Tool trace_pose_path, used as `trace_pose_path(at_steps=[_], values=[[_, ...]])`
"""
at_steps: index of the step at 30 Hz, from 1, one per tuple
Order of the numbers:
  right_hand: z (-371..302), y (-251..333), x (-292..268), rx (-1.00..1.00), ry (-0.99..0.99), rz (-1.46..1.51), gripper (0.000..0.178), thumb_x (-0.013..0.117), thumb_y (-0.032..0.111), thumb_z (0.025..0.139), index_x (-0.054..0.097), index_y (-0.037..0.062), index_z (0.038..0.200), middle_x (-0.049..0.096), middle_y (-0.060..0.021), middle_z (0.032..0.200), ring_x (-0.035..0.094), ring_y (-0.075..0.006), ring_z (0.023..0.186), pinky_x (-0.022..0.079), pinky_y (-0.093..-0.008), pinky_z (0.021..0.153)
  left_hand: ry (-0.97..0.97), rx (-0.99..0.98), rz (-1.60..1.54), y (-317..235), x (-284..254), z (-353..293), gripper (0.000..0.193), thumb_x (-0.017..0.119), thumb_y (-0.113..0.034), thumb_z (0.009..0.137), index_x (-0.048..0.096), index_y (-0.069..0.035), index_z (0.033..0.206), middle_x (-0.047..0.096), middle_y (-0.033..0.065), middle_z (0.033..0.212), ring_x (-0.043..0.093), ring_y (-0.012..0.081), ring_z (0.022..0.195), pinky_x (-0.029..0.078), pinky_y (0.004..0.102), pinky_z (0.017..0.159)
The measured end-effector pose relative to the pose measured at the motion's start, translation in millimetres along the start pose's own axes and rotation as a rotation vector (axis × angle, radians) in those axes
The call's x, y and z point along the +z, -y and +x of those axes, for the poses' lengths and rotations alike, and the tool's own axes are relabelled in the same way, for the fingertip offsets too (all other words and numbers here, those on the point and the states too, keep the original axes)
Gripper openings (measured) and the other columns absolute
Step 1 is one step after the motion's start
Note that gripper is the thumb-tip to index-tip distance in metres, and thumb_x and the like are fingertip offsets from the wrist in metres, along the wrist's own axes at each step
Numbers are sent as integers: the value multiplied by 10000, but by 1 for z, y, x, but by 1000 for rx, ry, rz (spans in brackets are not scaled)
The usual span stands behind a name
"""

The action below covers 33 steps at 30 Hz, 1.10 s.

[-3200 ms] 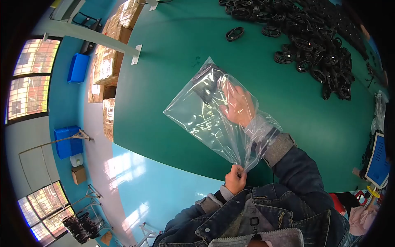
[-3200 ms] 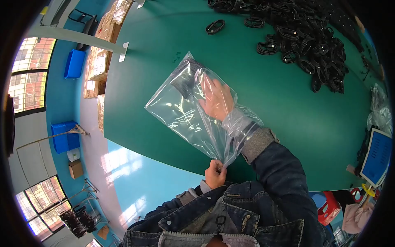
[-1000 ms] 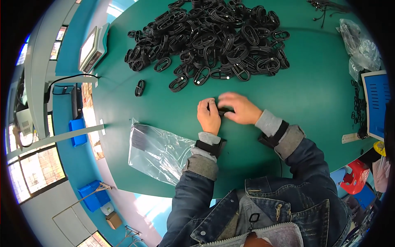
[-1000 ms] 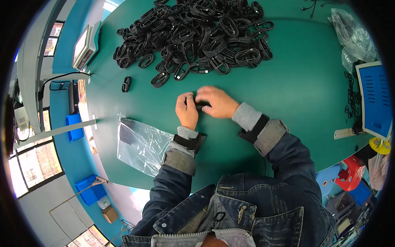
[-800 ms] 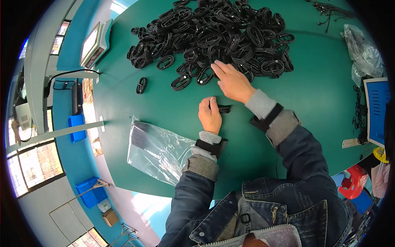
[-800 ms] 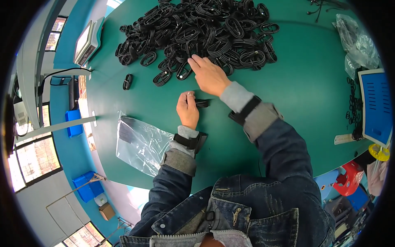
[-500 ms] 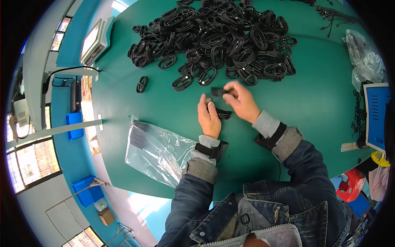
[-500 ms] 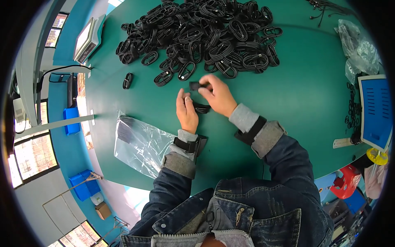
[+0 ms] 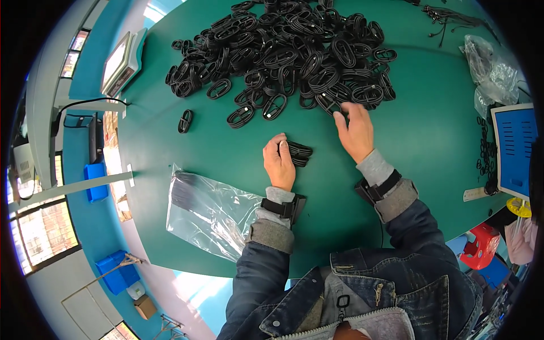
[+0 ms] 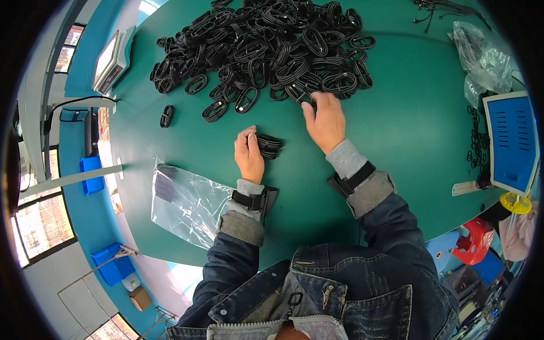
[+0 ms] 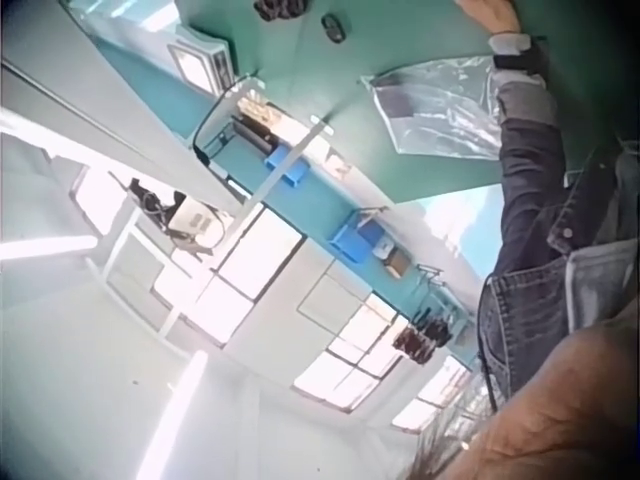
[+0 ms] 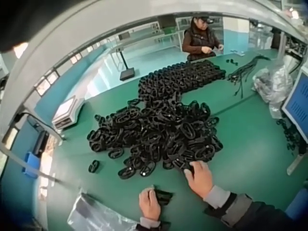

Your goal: The person picks up a plastic bag, gathers a stack of black cables by hand, and slides them into the bag. After adding more cables to the bag, they press the air out and seal it.

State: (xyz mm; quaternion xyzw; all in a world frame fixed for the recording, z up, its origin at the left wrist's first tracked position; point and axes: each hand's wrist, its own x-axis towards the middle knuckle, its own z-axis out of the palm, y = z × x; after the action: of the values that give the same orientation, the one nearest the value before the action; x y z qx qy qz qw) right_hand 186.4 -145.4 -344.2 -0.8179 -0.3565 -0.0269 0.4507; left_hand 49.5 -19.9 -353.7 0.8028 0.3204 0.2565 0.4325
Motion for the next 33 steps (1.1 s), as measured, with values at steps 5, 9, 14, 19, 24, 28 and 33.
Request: trace_pose_path(at_steps=[5,9,14,19,24,28,33], values=[[3,5,13,184,-147,-196,288,649,99,733,523,28,982,514,-168,972,527,-339,860,453,-388,710,-28,74,-98,6,4,4,111,485,-88,900,566,-14,914,614,78,948,530,172,884,412,286,823],[-12,9,19,43,-104,-147,354,666,109,721,491,12,1014,517,-162,978,531,-334,850,451,-390,709,4,81,-117,9,3,2,77,519,-77,882,563,-14,877,605,69,873,531,148,796,426,271,758],[6,10,31,401,-143,135,397,689,139,706,490,3,1022,533,-151,965,540,-320,811,451,-385,722,7,114,-80,7,3,5,77,555,-84,863,565,-8,851,592,53,808,520,129,729,426,257,693],[2,8,29,330,-80,38,416,695,184,704,493,2,1018,546,-138,946,546,-309,794,450,-384,728,17,76,-72,4,1,1,78,554,-78,856,576,-6,877,592,50,803,514,123,723,426,256,679],[13,20,39,387,-108,-49,457,717,212,679,497,0,1019,560,-124,960,539,-323,875,441,-403,750,4,114,-61,4,2,2,88,550,-69,853,586,-5,900,594,49,808,519,120,732,430,257,682],[11,24,44,364,-106,-121,421,716,169,675,505,-2,996,562,-120,972,528,-320,931,439,-405,768,7,128,-35,7,1,2,120,543,-67,854,567,5,947,605,50,817,532,128,736,438,258,694],[-15,26,34,159,116,197,326,681,106,681,512,20,946,571,-108,913,542,-306,882,445,-391,746,25,61,-153,1,2,3,287,528,-51,846,514,19,1124,596,88,972,538,164,856,436,282,786]])
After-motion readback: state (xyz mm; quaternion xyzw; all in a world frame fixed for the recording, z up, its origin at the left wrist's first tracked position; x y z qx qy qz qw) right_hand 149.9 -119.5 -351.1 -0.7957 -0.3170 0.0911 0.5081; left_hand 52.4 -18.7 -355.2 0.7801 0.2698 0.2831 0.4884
